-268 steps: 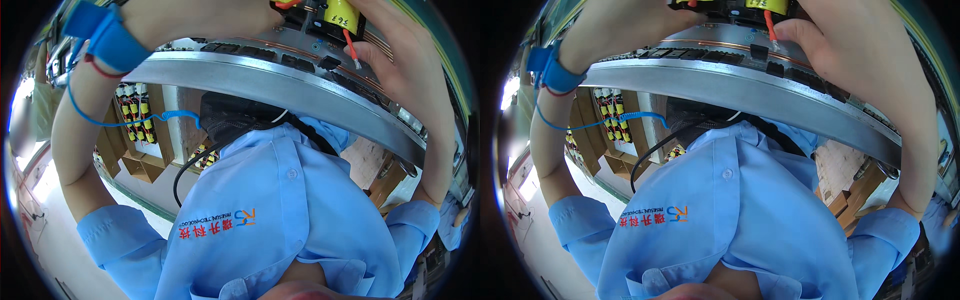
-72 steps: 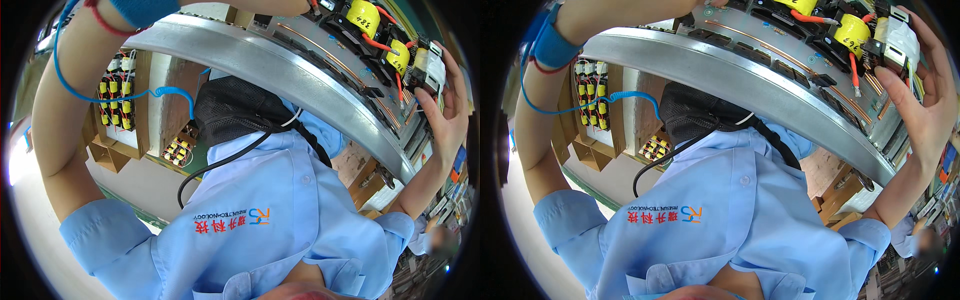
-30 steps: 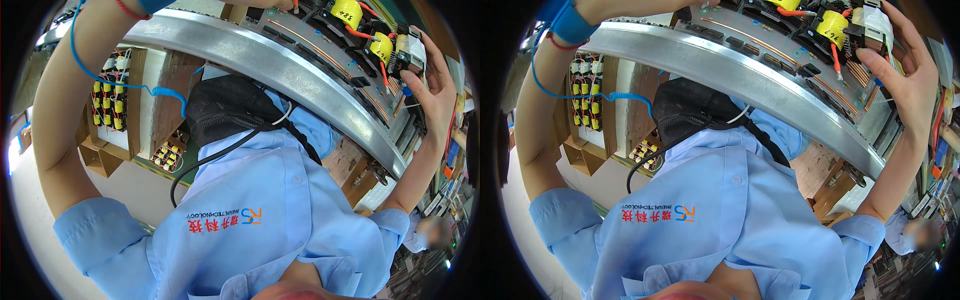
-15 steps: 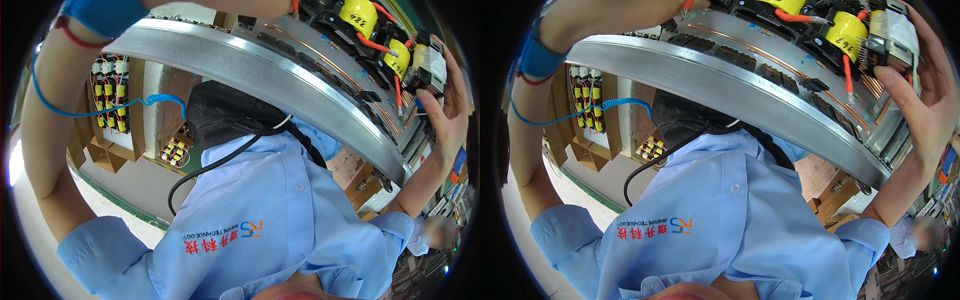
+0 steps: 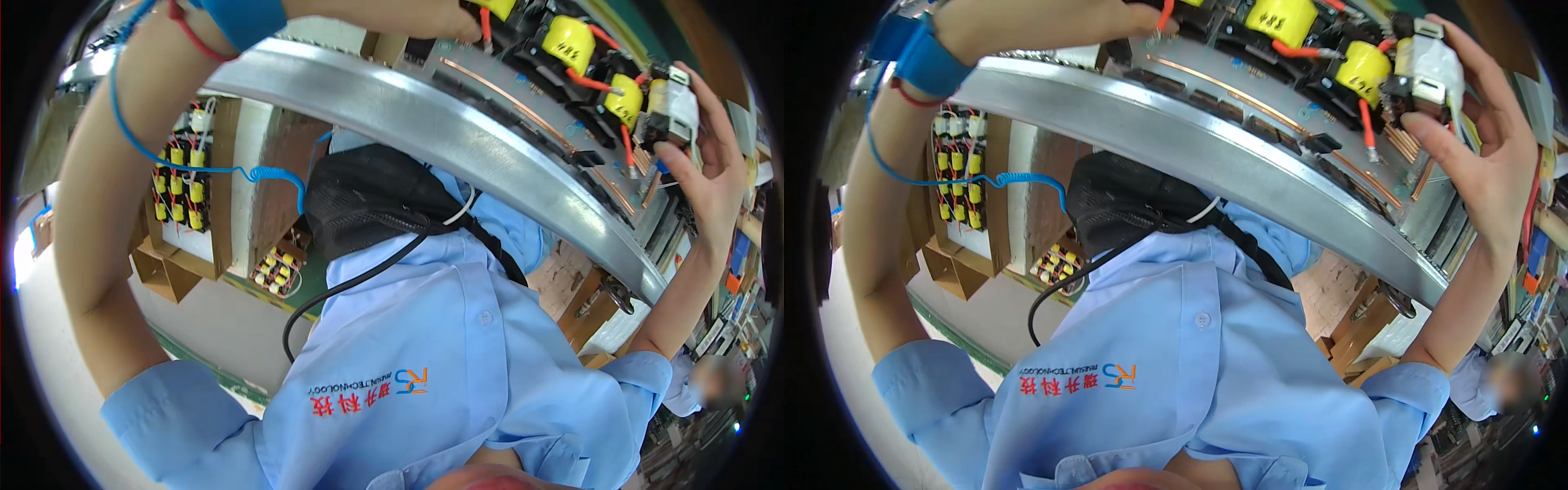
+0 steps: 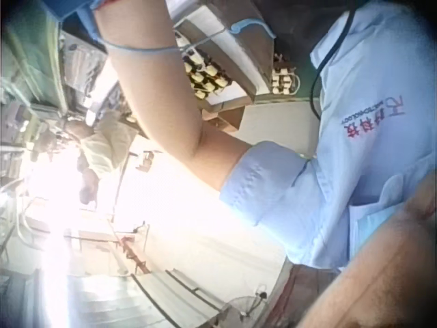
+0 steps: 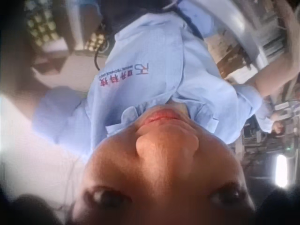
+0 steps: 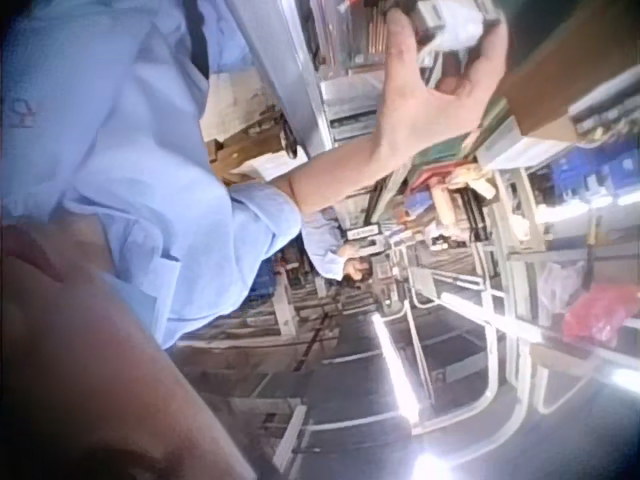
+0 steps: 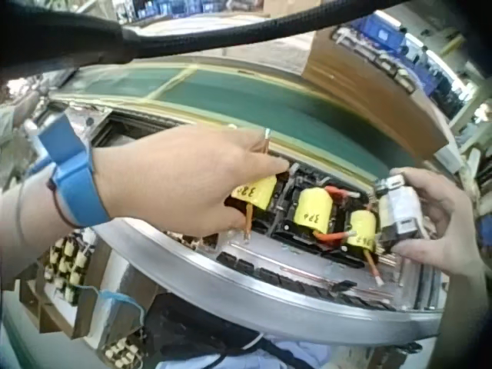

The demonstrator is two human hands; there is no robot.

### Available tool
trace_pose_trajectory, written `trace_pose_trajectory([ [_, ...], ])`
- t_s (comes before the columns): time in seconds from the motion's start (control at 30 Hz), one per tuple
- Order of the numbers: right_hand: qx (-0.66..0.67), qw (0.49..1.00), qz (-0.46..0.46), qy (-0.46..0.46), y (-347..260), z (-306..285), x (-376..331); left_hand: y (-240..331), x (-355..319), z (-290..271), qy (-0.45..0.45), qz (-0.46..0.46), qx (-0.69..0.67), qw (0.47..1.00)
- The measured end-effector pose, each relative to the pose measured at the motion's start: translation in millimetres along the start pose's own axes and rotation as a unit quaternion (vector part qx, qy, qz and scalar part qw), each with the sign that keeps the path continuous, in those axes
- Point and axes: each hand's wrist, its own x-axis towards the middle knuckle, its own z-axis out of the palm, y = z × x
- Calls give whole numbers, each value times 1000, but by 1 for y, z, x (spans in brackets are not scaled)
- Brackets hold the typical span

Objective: Manually assemble components into electrical transformers on a production line.

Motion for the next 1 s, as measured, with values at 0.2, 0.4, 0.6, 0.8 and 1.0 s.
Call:
trace_pose_trajectory([
  [0.2, -45, 997, 36, 55, 4, -36, -24, -7, -29, -14, 103, -16, 56, 993],
  [0.4, -64, 996, 46, 43, 30, -76, -57, 10, -31, -22, 96, -55, 59, 992],
  [0.6, -53, 994, 69, 66, 33, -64, -65, 16, -6, 1, 20, -82, 59, 995],
  [0.8, -117, 982, 116, 93, 49, -66, -61, 18, 5, -1, 9, -64, 65, 996],
  [1.0, -287, 941, 85, 160, 118, -100, -39, 8, -2, 13, 94, -78, 92, 988],
])
